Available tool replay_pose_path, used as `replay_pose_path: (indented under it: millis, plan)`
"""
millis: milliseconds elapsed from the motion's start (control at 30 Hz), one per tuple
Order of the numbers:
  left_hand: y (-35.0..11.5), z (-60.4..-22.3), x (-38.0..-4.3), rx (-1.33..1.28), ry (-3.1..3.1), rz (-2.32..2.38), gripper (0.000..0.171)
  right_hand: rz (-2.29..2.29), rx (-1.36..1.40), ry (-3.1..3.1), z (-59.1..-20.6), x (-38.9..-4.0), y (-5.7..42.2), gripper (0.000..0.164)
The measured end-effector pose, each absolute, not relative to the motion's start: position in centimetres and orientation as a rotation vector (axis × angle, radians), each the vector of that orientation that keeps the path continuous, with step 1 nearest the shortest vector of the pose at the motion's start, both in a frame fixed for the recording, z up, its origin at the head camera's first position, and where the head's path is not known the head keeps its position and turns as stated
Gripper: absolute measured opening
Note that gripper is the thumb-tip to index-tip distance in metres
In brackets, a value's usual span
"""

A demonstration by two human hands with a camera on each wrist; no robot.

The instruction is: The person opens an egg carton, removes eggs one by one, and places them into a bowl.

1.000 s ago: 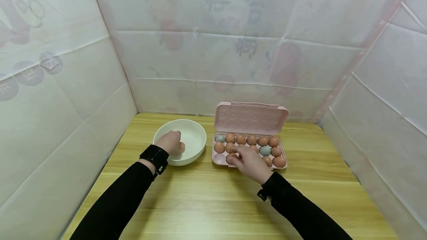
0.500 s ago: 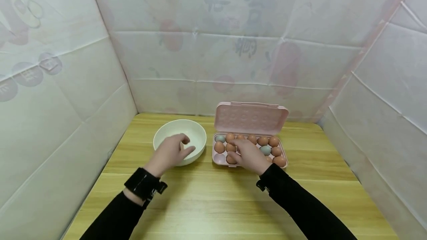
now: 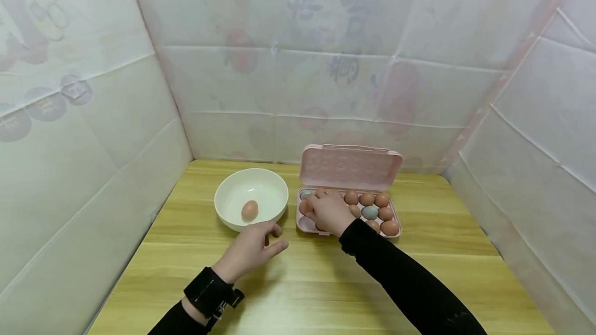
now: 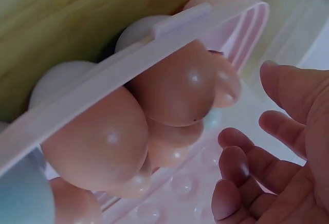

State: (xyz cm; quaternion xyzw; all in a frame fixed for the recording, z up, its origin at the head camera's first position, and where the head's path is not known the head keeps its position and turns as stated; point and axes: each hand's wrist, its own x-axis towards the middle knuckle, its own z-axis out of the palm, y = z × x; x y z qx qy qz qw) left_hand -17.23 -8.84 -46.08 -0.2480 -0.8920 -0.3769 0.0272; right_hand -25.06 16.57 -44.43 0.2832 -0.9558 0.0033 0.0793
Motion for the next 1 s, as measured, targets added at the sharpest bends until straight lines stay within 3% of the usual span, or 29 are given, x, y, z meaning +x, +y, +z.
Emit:
replay_pose_path:
  millis: [167,367,467,733,1000]
  plan:
    - [-8.6,-46.5,-17.2,-0.767,-2.756,-1.162,0.020,-0.245,0.790,-2.878,-44.9,-25.8,15.5,0.046]
    - [-8.5,-46.9,-17.2,-0.787,-2.753,-1.164,0.020,-0.255,0.775,-2.904,-45.2,-26.3,14.6,0.018]
    - [-8.4,-47.0,-17.1,-0.784,-2.759,-1.166,0.020,-0.268,0.766,-2.897,-45.7,-26.5,14.3,0.012]
    - [-8.4,-47.2,-17.2,-0.775,-2.776,-1.174,0.020,-0.281,0.730,-2.856,-47.0,-26.6,14.4,0.018]
    - [-8.3,-47.3,-17.3,-0.786,-2.766,-1.167,0.021,0.016,0.676,-2.913,-45.6,-25.8,15.7,0.046]
